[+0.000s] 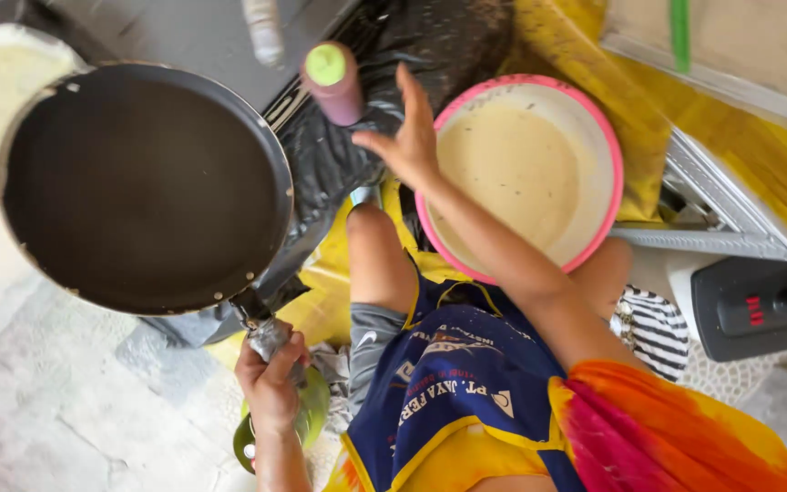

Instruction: Cooking crepes by pouring batter into pans, spreading it, and flipping them on a gas stove.

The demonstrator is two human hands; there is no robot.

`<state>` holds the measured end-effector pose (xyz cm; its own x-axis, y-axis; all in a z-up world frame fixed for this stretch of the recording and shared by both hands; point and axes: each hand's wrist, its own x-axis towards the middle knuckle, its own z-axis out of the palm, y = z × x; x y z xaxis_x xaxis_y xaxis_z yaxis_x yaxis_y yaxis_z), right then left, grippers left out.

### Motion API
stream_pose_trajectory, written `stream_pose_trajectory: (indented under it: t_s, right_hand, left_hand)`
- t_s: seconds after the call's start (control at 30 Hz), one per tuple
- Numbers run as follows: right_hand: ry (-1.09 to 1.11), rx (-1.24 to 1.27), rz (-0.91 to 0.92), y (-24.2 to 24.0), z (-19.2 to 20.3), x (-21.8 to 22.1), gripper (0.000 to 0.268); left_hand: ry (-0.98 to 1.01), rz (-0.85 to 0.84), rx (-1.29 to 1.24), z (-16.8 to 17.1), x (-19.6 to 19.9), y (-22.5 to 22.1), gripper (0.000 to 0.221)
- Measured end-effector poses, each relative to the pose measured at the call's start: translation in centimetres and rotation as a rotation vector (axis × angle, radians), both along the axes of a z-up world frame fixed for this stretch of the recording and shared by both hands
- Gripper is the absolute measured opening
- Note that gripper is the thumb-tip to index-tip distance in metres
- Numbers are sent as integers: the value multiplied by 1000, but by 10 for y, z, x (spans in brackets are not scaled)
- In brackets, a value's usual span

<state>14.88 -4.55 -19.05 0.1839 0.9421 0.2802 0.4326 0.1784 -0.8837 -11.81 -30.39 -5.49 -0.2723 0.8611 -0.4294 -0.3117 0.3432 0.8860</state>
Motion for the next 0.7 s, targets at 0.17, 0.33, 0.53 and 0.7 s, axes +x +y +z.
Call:
stream_pose_trajectory:
  t_s: [0.17, 0.33, 0.53, 0.7]
  right_hand:
    - [164, -48, 221, 85, -1, -27, 107]
    - [219, 133, -83, 68, 28, 61, 53]
    - [-892, -897, 195, -98, 260, 91, 64]
    - [-1435, -1255, 601, -155, 213, 146, 72]
  left_hand:
    - [297, -52, -218, -6, -10, -24, 24]
    - [304, -404, -272, -19, 14, -2, 36]
    - [216, -863, -414, -68, 84, 20, 41]
    - [128, -1149, -282, -95, 149, 21, 41]
